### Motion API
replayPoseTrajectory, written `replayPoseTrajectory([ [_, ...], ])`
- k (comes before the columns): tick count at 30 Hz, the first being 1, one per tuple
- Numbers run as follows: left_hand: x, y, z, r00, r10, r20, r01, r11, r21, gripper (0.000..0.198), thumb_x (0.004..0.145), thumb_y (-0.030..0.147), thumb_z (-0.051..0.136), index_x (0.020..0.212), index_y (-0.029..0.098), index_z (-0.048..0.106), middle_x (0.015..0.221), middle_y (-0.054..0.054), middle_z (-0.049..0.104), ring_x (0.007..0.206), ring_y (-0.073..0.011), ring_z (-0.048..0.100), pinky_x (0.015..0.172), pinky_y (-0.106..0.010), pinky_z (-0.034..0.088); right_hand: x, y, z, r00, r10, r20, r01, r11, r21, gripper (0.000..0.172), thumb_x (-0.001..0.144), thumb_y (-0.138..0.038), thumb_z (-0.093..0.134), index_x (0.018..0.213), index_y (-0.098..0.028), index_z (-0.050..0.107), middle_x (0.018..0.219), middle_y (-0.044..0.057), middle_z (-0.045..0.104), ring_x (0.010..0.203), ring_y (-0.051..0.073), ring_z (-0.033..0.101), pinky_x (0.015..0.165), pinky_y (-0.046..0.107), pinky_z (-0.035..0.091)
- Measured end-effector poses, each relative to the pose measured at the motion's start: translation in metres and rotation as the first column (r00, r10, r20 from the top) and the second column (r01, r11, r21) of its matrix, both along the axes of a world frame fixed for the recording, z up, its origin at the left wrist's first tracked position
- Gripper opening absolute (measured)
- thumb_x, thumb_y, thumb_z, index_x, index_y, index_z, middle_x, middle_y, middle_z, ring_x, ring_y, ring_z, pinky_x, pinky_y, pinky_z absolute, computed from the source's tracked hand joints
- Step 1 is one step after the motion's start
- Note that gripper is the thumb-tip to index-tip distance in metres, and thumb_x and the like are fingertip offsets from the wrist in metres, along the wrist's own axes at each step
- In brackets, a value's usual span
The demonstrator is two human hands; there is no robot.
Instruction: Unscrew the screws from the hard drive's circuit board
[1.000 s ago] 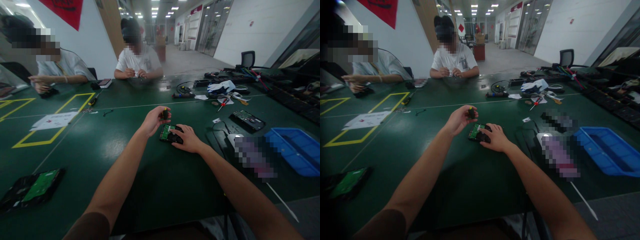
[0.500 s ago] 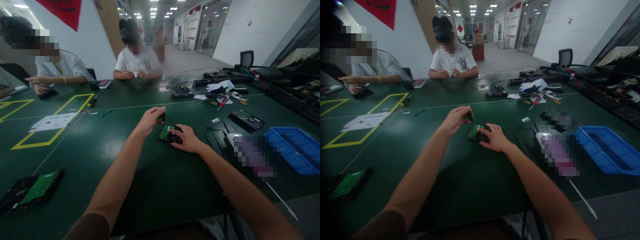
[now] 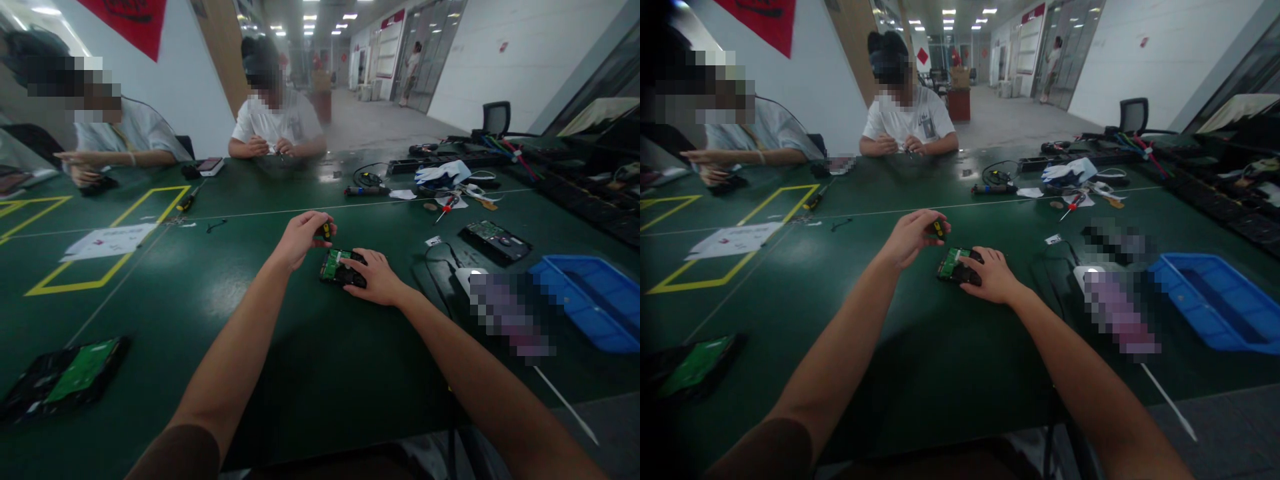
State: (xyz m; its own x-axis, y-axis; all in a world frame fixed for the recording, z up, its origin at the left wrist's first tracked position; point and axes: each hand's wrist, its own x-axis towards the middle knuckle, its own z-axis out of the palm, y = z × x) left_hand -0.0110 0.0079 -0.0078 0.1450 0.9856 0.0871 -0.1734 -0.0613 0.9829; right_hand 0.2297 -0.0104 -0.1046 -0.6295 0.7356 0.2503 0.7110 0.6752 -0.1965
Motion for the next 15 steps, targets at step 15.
replayPoseTrajectory([
  [15, 0.015, -0.008, -0.003, 0.994, -0.096, -0.053, 0.099, 0.994, 0.046, 0.027, 0.088, 0.04, 0.073, 0.091, 0.016, 0.063, 0.096, -0.01, 0.071, 0.094, -0.022, 0.068, 0.073, -0.036, 0.062, 0.0, 0.0, 0.0, 1.0, -0.006, 0.003, 0.006, 1.0, 0.0, 0.072, 0.09, -0.064, 0.064, 0.153, -0.034, 0.049, 0.155, 0.014, 0.041, 0.141, 0.041, 0.039, 0.115, 0.062, 0.029],
])
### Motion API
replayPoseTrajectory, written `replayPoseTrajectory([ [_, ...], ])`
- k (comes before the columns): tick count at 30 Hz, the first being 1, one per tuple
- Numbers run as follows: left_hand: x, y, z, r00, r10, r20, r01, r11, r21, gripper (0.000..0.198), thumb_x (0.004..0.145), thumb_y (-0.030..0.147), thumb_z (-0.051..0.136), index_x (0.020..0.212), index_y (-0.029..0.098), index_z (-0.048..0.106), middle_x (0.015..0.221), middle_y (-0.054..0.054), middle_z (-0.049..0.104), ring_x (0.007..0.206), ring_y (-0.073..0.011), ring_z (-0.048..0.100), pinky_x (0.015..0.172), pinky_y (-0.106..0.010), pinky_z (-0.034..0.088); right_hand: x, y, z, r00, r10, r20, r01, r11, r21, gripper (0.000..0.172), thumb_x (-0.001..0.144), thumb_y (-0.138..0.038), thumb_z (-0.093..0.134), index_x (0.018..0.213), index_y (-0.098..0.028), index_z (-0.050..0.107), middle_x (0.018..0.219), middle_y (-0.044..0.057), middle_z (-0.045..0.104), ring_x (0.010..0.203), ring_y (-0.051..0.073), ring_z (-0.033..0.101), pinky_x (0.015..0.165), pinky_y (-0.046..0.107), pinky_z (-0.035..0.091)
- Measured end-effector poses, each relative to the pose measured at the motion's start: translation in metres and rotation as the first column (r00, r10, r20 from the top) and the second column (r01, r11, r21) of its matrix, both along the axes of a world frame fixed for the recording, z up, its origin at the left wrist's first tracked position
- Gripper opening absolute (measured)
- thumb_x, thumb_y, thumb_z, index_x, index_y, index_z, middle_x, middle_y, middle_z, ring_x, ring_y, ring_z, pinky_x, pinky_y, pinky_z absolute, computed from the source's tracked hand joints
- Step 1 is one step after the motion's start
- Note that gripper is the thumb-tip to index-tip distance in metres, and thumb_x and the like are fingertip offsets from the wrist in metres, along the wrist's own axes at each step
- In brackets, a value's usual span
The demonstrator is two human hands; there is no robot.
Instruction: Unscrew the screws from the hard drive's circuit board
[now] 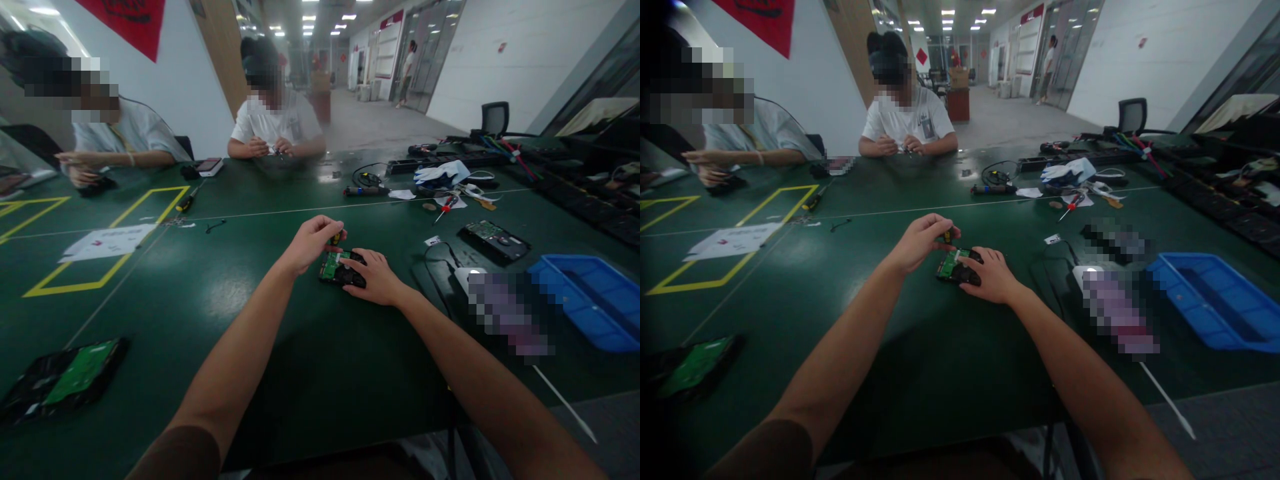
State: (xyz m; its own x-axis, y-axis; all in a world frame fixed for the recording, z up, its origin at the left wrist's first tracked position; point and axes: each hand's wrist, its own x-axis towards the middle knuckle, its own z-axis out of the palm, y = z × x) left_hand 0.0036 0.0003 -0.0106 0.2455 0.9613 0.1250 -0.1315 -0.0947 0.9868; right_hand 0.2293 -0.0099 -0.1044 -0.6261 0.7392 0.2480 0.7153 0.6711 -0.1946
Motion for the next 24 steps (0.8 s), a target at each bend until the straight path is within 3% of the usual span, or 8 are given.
replayPoseTrajectory([
  [12, -0.025, 0.012, 0.003, 0.98, 0.17, -0.106, -0.16, 0.982, 0.097, 0.029, 0.086, 0.043, 0.071, 0.095, 0.016, 0.078, 0.101, -0.011, 0.071, 0.094, -0.0205, 0.065, 0.063, -0.026, 0.058, 0.001, -0.001, -0.001, 1.0, -0.001, -0.005, 0.001, 1.0, 0.0, 0.07, 0.089, -0.063, 0.065, 0.152, -0.035, 0.05, 0.154, 0.014, 0.042, 0.14, 0.04, 0.04, 0.115, 0.061, 0.03],
  [19, -0.019, 0.009, 0.002, 0.994, 0.079, 0.082, -0.078, 0.997, -0.007, 0.021, 0.091, 0.035, 0.065, 0.098, 0.016, 0.07, 0.097, -0.01, 0.072, 0.094, -0.0222, 0.069, 0.067, -0.031, 0.06, 0.0, 0.0, -0.002, 1.0, -0.003, -0.003, 0.003, 1.0, 0.001, 0.071, 0.089, -0.064, 0.065, 0.153, -0.035, 0.049, 0.154, 0.015, 0.041, 0.14, 0.04, 0.04, 0.115, 0.061, 0.03],
  [24, -0.009, 0.011, -0.006, 0.983, 0.055, 0.176, -0.053, 0.998, -0.014, 0.024, 0.093, 0.039, 0.064, 0.097, 0.017, 0.07, 0.093, -0.008, 0.07, 0.089, -0.0186, 0.068, 0.07, -0.029, 0.057, 0.0, -0.001, -0.001, 1.0, -0.005, 0.002, 0.005, 1.0, -0.006, 0.072, 0.09, -0.065, 0.063, 0.153, -0.034, 0.049, 0.155, 0.014, 0.039, 0.141, 0.04, 0.039, 0.116, 0.061, 0.029],
])
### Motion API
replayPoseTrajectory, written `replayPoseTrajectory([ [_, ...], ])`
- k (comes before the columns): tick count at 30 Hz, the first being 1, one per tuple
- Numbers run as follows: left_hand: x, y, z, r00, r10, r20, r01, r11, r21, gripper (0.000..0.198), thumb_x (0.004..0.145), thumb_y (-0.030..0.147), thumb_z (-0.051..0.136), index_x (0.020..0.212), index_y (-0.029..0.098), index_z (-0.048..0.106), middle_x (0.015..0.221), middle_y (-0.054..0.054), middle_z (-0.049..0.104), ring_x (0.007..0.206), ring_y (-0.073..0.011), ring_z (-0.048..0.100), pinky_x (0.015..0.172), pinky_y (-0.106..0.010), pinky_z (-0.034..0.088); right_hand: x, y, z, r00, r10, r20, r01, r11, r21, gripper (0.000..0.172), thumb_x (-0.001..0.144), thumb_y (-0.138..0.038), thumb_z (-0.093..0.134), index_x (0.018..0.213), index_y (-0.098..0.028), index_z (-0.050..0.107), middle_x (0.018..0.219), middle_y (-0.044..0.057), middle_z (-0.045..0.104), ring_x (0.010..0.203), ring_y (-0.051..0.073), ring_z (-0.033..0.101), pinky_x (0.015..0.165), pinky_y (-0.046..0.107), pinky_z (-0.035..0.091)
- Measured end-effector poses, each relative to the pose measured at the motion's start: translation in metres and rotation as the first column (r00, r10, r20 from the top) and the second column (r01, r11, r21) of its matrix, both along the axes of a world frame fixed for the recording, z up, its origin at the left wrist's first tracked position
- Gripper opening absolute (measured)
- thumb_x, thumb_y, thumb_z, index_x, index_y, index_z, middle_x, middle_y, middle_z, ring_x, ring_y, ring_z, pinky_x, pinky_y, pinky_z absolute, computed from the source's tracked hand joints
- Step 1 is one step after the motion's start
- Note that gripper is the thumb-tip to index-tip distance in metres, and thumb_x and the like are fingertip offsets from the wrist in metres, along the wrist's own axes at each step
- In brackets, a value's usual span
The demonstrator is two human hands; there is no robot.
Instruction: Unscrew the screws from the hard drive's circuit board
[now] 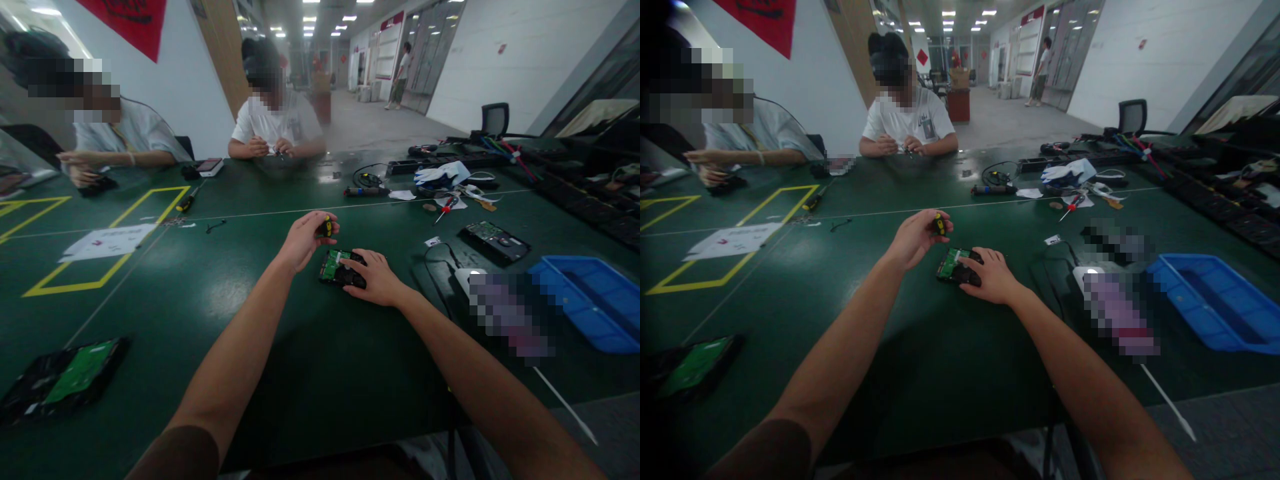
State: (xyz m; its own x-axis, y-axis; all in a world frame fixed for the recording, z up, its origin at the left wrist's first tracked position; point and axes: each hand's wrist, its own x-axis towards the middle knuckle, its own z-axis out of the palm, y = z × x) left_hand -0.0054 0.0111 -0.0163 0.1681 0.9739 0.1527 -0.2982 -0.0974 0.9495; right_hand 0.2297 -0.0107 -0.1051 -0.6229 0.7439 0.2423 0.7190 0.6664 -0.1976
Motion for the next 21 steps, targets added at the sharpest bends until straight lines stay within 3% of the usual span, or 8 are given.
replayPoseTrajectory([
  [5, 0.011, -0.003, -0.002, 0.99, 0.078, -0.12, -0.073, 0.996, 0.045, 0.028, 0.087, 0.047, 0.075, 0.093, 0.02, 0.071, 0.091, -0.004, 0.068, 0.085, -0.0156, 0.065, 0.063, -0.023, 0.05, 0.0, 0.0, 0.001, 1.0, 0.0, 0.007, -0.001, 1.0, 0.006, 0.072, 0.09, -0.065, 0.063, 0.153, -0.034, 0.05, 0.154, 0.014, 0.041, 0.141, 0.04, 0.039, 0.116, 0.061, 0.029],
  [9, 0.009, -0.005, -0.002, 0.976, 0.124, -0.182, -0.11, 0.99, 0.085, 0.03, 0.088, 0.049, 0.072, 0.097, 0.021, 0.077, 0.099, -0.005, 0.069, 0.088, -0.0155, 0.062, 0.061, -0.021, 0.048, -0.001, 0.0, 0.0, 1.0, 0.001, 0.003, -0.001, 1.0, 0.013, 0.071, 0.09, -0.064, 0.063, 0.153, -0.035, 0.049, 0.155, 0.014, 0.041, 0.142, 0.04, 0.038, 0.115, 0.061, 0.029],
  [15, -0.001, -0.001, -0.001, 0.993, 0.03, -0.113, -0.032, 0.999, -0.016, 0.033, 0.089, 0.048, 0.069, 0.103, 0.018, 0.075, 0.093, -0.007, 0.069, 0.086, -0.0177, 0.066, 0.058, -0.023, 0.048, 0.0, -0.001, 0.003, 1.0, 0.011, 0.0, -0.011, 1.0, 0.006, 0.07, 0.091, -0.064, 0.063, 0.153, -0.034, 0.05, 0.154, 0.015, 0.041, 0.14, 0.04, 0.04, 0.114, 0.06, 0.03],
  [21, -0.004, 0.003, -0.002, 0.998, 0.051, -0.045, -0.055, 0.994, -0.095, 0.024, 0.089, 0.038, 0.067, 0.097, 0.016, 0.064, 0.096, -0.01, 0.071, 0.087, -0.0212, 0.072, 0.063, -0.028, 0.056, 0.0, -0.001, 0.003, 1.0, 0.008, -0.002, -0.008, 1.0, 0.0, 0.071, 0.09, -0.063, 0.064, 0.153, -0.034, 0.049, 0.154, 0.016, 0.041, 0.139, 0.04, 0.041, 0.114, 0.06, 0.031],
])
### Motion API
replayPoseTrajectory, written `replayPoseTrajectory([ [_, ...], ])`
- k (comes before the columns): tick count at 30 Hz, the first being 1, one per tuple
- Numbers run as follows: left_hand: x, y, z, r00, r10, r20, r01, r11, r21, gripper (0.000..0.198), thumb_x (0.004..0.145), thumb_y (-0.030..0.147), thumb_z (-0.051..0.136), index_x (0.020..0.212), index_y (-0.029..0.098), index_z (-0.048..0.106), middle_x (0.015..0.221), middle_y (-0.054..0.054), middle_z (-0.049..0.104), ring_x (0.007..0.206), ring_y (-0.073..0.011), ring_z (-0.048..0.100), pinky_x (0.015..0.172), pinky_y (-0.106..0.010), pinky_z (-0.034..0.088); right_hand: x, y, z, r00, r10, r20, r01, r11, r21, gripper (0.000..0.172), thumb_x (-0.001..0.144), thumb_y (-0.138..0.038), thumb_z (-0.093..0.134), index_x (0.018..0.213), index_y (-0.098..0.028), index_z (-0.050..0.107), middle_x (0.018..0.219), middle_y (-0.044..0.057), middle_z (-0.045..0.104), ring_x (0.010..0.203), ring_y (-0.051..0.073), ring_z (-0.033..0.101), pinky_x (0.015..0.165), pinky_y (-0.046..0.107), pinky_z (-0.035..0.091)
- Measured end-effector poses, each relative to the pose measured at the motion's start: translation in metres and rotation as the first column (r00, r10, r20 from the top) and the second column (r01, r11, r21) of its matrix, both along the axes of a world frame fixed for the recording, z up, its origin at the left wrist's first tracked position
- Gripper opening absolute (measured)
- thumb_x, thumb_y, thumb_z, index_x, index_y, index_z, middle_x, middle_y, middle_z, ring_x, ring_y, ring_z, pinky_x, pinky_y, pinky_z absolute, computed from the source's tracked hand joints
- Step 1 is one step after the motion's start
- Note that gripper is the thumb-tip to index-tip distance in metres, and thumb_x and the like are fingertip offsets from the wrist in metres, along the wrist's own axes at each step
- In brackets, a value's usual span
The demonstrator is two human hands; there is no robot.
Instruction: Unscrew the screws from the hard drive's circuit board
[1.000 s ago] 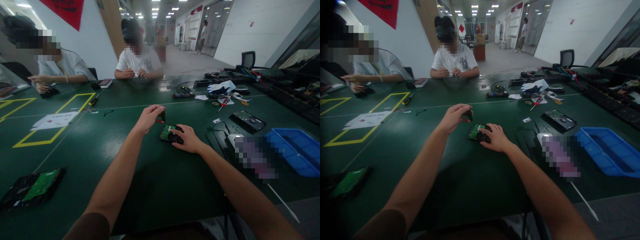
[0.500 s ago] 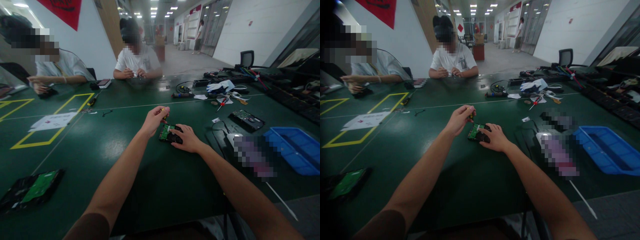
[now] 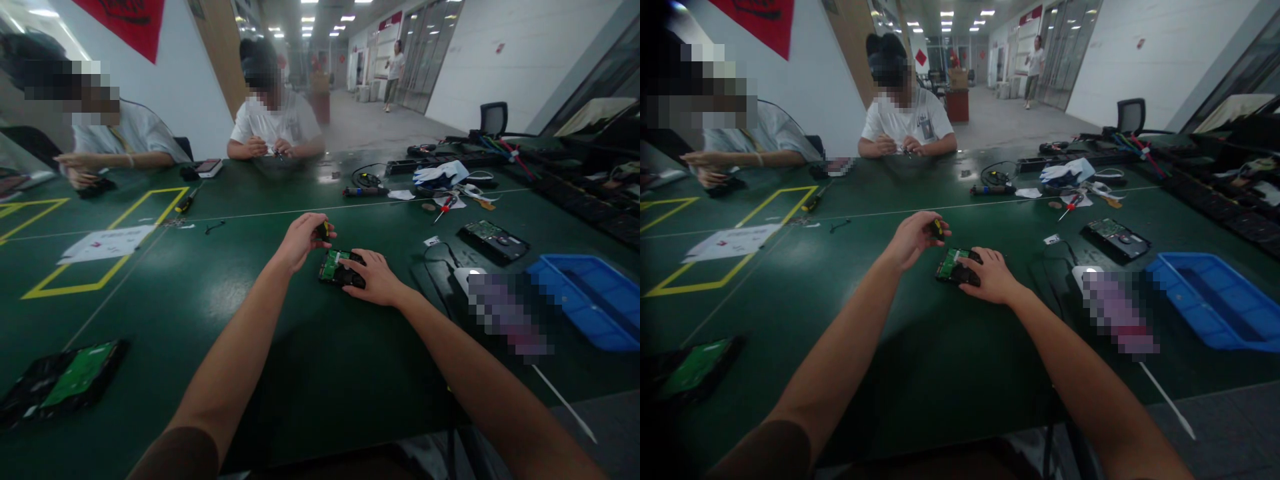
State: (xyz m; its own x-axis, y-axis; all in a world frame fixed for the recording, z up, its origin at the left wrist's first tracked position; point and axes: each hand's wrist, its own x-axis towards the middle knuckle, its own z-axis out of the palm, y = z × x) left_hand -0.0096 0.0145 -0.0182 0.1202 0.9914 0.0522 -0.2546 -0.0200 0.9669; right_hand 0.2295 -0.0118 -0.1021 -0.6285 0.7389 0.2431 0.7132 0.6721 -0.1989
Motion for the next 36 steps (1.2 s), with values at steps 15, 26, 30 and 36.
replayPoseTrajectory([
  [15, 0.003, -0.002, 0.0, 0.996, -0.047, -0.072, 0.049, 0.999, 0.021, 0.031, 0.09, 0.046, 0.062, 0.091, 0.016, 0.071, 0.104, -0.012, 0.071, 0.091, -0.0225, 0.069, 0.063, -0.029, 0.056, 0.0, 0.001, -0.002, 1.0, -0.004, 0.003, 0.004, 1.0, 0.002, 0.071, 0.09, -0.065, 0.062, 0.153, -0.036, 0.048, 0.155, 0.014, 0.041, 0.141, 0.041, 0.039, 0.115, 0.061, 0.029],
  [26, -0.017, 0.001, 0.007, 0.976, 0.045, -0.212, -0.045, 0.999, 0.004, 0.035, 0.086, 0.053, 0.075, 0.09, 0.019, 0.072, 0.092, -0.008, 0.07, 0.061, -0.0124, 0.063, 0.046, -0.023, 0.039, 0.0, 0.002, -0.002, 1.0, -0.002, -0.003, 0.002, 1.0, 0.001, 0.07, 0.09, -0.065, 0.064, 0.152, -0.036, 0.049, 0.154, 0.014, 0.042, 0.139, 0.04, 0.041, 0.114, 0.061, 0.03],
  [30, -0.016, -0.001, 0.008, 0.993, 0.023, -0.114, -0.031, 0.997, -0.065, 0.036, 0.085, 0.054, 0.076, 0.092, 0.019, 0.07, 0.102, -0.013, 0.073, 0.071, -0.0198, 0.073, 0.052, -0.026, 0.05, 0.001, 0.002, -0.002, 1.0, -0.001, 0.001, 0.001, 1.0, -0.004, 0.071, 0.089, -0.064, 0.064, 0.152, -0.036, 0.049, 0.154, 0.014, 0.042, 0.14, 0.04, 0.04, 0.114, 0.061, 0.03],
  [36, -0.014, -0.001, 0.01, 1.0, -0.001, -0.001, 0.001, 0.987, -0.161, 0.031, 0.09, 0.048, 0.069, 0.091, 0.017, 0.067, 0.097, -0.015, 0.074, 0.082, -0.0262, 0.076, 0.07, -0.037, 0.062, 0.0, 0.002, -0.002, 1.0, -0.004, 0.0, 0.004, 1.0, -0.001, 0.071, 0.09, -0.065, 0.064, 0.153, -0.035, 0.048, 0.154, 0.014, 0.042, 0.139, 0.04, 0.04, 0.115, 0.061, 0.03],
])
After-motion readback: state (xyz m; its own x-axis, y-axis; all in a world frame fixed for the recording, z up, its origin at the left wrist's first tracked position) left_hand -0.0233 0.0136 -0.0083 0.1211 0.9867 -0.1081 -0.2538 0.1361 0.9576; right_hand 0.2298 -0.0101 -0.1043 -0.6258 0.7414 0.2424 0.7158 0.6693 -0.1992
